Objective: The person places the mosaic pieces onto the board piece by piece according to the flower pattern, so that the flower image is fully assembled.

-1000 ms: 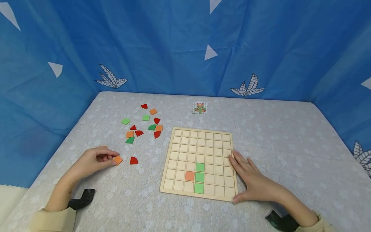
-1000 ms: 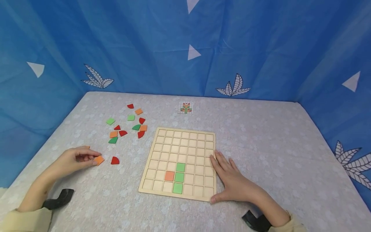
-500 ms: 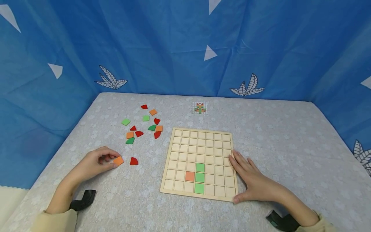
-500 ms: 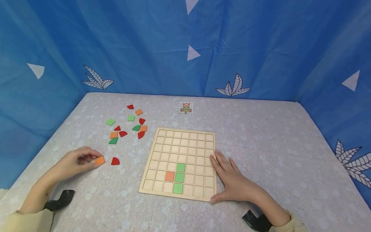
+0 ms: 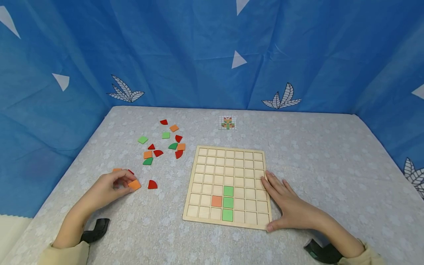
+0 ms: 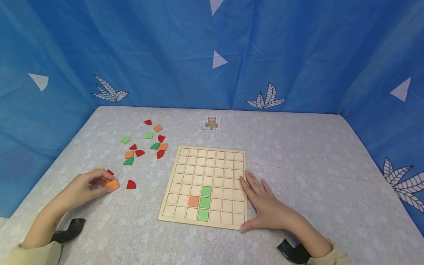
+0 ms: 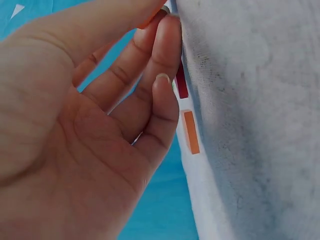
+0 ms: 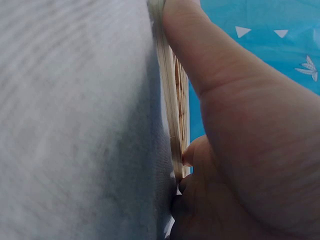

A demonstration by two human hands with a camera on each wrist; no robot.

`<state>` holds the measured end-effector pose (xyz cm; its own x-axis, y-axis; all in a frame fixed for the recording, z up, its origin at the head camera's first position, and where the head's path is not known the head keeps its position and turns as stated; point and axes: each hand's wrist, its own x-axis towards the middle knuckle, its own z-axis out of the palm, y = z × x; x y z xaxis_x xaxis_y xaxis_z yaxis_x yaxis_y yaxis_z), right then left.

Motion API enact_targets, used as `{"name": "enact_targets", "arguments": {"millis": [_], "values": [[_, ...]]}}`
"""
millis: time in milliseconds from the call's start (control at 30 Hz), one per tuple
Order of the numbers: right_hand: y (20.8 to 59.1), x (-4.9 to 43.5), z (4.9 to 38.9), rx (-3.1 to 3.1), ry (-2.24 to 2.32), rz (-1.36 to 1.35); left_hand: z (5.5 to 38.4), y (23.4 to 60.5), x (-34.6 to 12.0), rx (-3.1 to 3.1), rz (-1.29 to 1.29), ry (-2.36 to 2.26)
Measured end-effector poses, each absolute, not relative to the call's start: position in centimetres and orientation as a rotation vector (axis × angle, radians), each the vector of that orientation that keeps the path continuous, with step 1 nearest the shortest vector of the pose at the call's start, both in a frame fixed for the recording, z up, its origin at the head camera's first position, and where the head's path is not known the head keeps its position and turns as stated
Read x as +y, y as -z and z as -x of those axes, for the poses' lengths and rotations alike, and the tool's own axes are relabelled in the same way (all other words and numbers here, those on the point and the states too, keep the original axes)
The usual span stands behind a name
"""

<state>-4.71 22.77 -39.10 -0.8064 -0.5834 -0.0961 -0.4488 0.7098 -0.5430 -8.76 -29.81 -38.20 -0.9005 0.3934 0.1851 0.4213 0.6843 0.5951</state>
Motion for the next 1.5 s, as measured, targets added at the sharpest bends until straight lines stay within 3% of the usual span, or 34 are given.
{"name": "enact_targets", "arguments": {"millis": [300, 667, 1033, 1500], "values": [[39.1, 22.9, 4.8, 2.664, 0.750, 0.838, 8.7, 37.5, -29.5, -2.789, 0.601, 1.218], [39.1, 22.9, 4.8, 2.664, 0.743, 0.840, 8.4, 34.3, -24.2, -2.760, 0.574, 1.500], [39.1, 22.8, 4.9, 2.654, 0.741, 0.837, 9.6, 33.0, -17.3, -2.696, 0.887, 1.783], [39.1, 22.8, 4.8, 2.648, 0.736, 0.802, 9.8, 35.1, -7.0, -2.673, 1.230, 1.852]]}}
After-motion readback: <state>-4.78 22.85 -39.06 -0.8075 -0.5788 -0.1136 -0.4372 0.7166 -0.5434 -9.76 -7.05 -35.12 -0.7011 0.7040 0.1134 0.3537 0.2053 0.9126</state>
